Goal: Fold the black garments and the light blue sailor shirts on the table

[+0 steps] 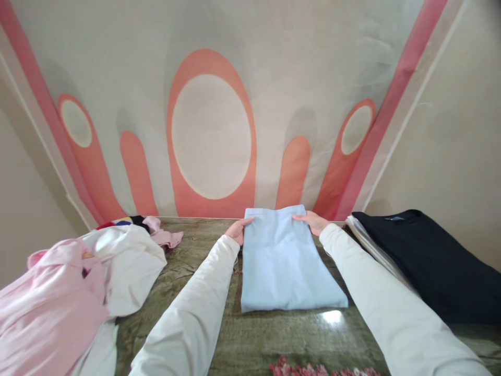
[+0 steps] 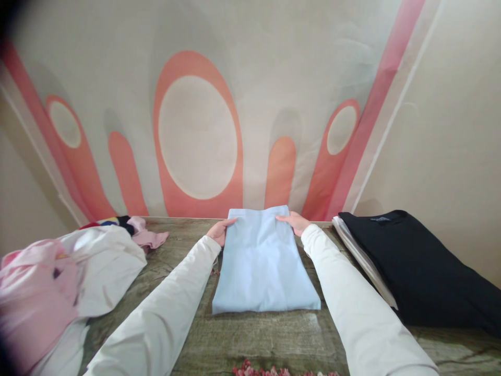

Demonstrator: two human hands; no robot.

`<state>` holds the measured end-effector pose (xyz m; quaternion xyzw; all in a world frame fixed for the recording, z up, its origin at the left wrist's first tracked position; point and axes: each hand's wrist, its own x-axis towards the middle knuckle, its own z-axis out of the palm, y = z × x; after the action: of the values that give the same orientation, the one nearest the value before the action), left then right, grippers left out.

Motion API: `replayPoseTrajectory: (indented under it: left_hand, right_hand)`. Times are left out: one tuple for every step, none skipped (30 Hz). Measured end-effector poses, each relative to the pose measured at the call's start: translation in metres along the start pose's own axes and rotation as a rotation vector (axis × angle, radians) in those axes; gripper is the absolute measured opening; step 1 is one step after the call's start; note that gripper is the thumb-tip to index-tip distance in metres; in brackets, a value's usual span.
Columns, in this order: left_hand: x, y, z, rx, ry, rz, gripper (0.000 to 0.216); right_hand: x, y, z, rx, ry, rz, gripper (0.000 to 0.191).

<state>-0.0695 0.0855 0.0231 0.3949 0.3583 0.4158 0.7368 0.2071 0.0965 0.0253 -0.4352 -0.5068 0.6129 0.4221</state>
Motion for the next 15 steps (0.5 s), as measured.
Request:
replayPoseTrajectory:
  left_hand:
    - [0.0, 0.0, 0.0, 0.0, 0.012, 0.007, 0.038]
    - [0.001, -0.001, 0.0, 0.004, 0.031, 0.018, 0.038]
    - [0.003, -0.001, 0.0, 0.012, 0.054, 0.029, 0.038]
    - [0.005, -0.003, 0.0, 0.021, 0.077, 0.038, 0.037]
    - [0.008, -0.004, -0.001, 0.032, 0.098, 0.046, 0.036]
    - [0.011, -0.006, -0.002, 0.044, 0.113, 0.05, 0.035]
    - [0.014, -0.007, -0.002, 0.055, 0.123, 0.052, 0.034]
    - [0.017, -0.008, -0.003, 0.066, 0.129, 0.058, 0.033]
    - [0.019, -0.01, -0.003, 0.081, 0.139, 0.069, 0.033]
    - [0.022, -0.01, -0.004, 0.099, 0.151, 0.084, 0.032]
    - [0.024, -0.011, -0.005, 0.12, 0.164, 0.101, 0.032]
    - [0.025, -0.012, -0.005, 0.145, 0.18, 0.121, 0.033]
    - [0.026, -0.013, -0.006, 0.173, 0.198, 0.142, 0.034]
    - [0.027, -0.013, -0.008, 0.204, 0.221, 0.165, 0.036]
    - [0.028, -0.013, -0.009, 0.239, 0.249, 0.19, 0.04]
  right_hand:
    - [-0.001, 0.001, -0.001, 0.01, -0.005, -0.026, 0.021]
    - [-0.001, 0.003, -0.002, 0.02, -0.015, -0.043, 0.022]
    - [0.0, 0.005, -0.003, 0.026, -0.025, -0.051, 0.023]
    - [0.002, 0.008, -0.003, 0.021, -0.032, -0.047, 0.023]
    - [0.004, 0.011, -0.003, 0.0, -0.02, -0.036, 0.022]
    - [0.008, 0.014, -0.003, -0.035, 0.008, -0.022, 0.021]
    - [0.011, 0.018, -0.003, -0.075, 0.049, -0.011, 0.019]
    - [0.015, 0.022, -0.003, -0.113, 0.093, -0.007, 0.018]
    - [0.019, 0.025, -0.004, -0.142, 0.135, -0.012, 0.018]
    - [0.022, 0.028, -0.004, -0.16, 0.171, -0.024, 0.019]
    - [0.025, 0.03, -0.005, -0.171, 0.201, -0.039, 0.021]
    - [0.027, 0.032, -0.007, -0.179, 0.227, -0.055, 0.023]
    - [0.028, 0.033, -0.009, -0.191, 0.26, -0.072, 0.025]
    - [0.028, 0.034, -0.011, -0.203, 0.298, -0.089, 0.027]
    - [0.027, 0.035, -0.013, -0.216, 0.338, -0.103, 0.031]
